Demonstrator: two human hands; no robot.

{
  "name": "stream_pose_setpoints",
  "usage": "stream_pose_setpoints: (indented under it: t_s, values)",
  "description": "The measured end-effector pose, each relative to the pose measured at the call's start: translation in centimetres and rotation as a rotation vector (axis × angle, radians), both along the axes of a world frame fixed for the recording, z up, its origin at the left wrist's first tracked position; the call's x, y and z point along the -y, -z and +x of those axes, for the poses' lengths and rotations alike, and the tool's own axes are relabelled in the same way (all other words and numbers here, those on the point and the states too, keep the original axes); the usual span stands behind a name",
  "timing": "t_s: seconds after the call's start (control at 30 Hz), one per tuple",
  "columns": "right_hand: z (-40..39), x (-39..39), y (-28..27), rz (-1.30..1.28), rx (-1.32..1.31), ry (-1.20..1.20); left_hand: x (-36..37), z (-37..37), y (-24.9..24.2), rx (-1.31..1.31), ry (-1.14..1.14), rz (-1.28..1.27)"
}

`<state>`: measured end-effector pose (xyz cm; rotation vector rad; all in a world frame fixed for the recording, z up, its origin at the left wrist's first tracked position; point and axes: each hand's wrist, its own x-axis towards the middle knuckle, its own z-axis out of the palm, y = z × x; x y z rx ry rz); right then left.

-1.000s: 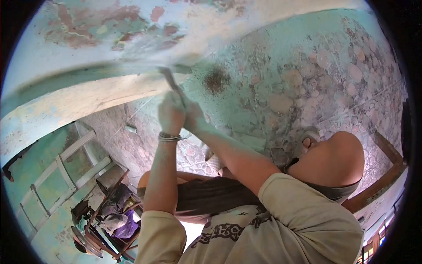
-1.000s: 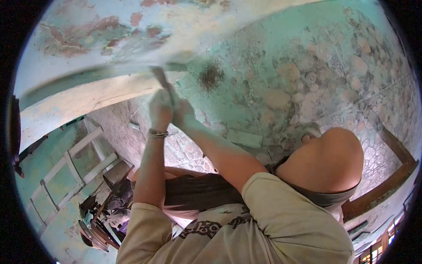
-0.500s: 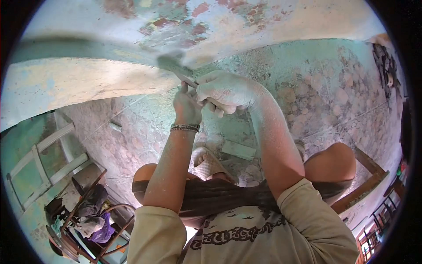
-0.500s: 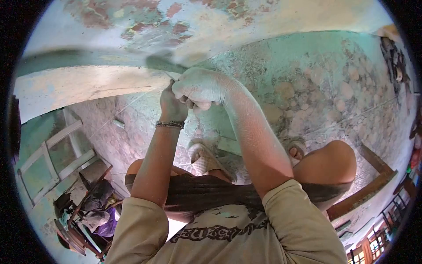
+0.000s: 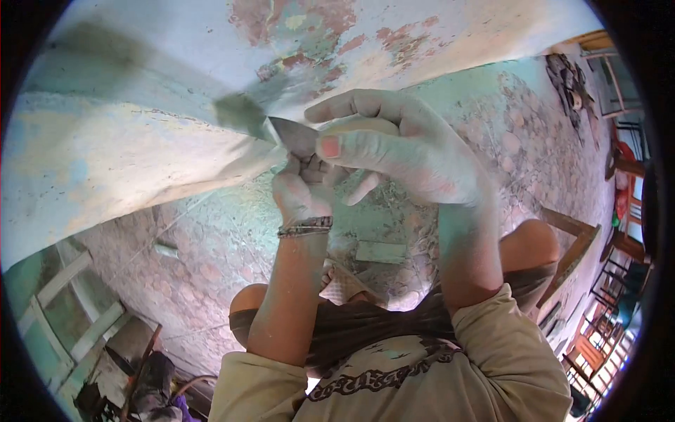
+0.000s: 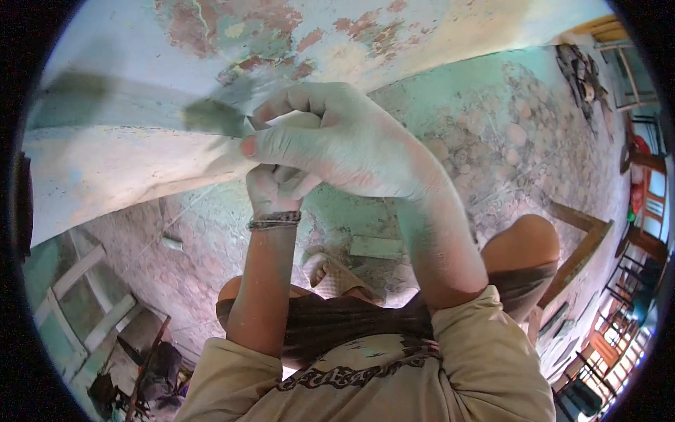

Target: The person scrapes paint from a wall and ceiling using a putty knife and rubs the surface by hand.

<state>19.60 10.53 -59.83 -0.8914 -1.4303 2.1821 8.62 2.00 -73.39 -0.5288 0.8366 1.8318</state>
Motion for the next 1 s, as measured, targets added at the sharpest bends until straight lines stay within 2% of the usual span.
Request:
stream_pose_setpoints:
  t_s: [0.07,0.1,0.13,0.17,0.23,0.27,0.37,0.43,0.5,0.57,0.67,0.7,0.8,0.83,0.93,0.97,1.0]
  values:
    - [-1.1,0.7,-0.1,0.179,0.019,0.09,0.8,-1.2,0.9,0.055,-0.003,0.082]
    - [-2.3,1.0,0.0,0.256,0.085,0.21,0.9,-1.3,1.2,0.058,-0.06,-0.023]
    - [-3.4,1.1,0.8,0.336,0.035,0.292,0.4,-1.3,-0.1,0.057,-0.124,-0.126]
    - [-4.4,1.0,2.1,0.415,-0.02,0.365,0.7,-1.5,-0.2,0.091,-0.128,-0.022]
    - [-5.5,1.1,3.7,0.502,-0.102,0.431,0.8,-1.4,-0.6,0.076,-0.108,-0.029]
    - [-6.2,1.4,4.4,0.455,-0.252,0.479,0.9,-1.3,-0.6,0.063,-0.097,-0.037]
    - [-8.0,2.5,5.1,0.424,-0.665,0.58,3.0,-1.5,1.6,-0.33,0.077,-0.095]
    - [-8.9,3.6,3.6,0.565,-0.697,0.603,4.6,-1.6,1.8,-0.479,0.165,-0.175]
    - [-10.1,4.4,3.3,0.578,-0.651,0.581,6.6,-1.5,1.7,-0.612,0.224,-0.28]
    - [-10.5,4.5,3.2,0.453,-0.723,0.519,8.9,-1.0,1.5,-0.734,0.254,-0.399]
    - [-8.3,3.2,2.4,0.435,-0.638,0.475,10.5,-1.0,1.2,-0.886,0.295,-0.572]
    - [-8.2,2.7,2.3,0.444,-0.698,0.564,10.5,-1.1,1.1,-0.936,0.316,-0.626]
    - [-9.6,1.8,4.4,0.41,-0.497,0.714,9.6,-1.3,1.0,-1.07,0.403,-0.768]
    - [-8.4,0.6,5.0,0.259,-0.423,0.461,9.2,-1.4,1.0,-1.118,0.427,-0.803]
    - [-7.4,1.7,4.5,0.237,-0.533,0.493,8.0,-1.7,0.7,-1.216,0.523,-0.882]
    - [-7.5,2.1,4.6,0.318,-0.666,0.594,7.6,-1.9,0.6,-1.248,0.557,-0.911]
    - [-8.1,2.6,5.3,0.347,-0.622,0.633,7.3,-2.1,0.7,-1.287,0.597,-0.948]
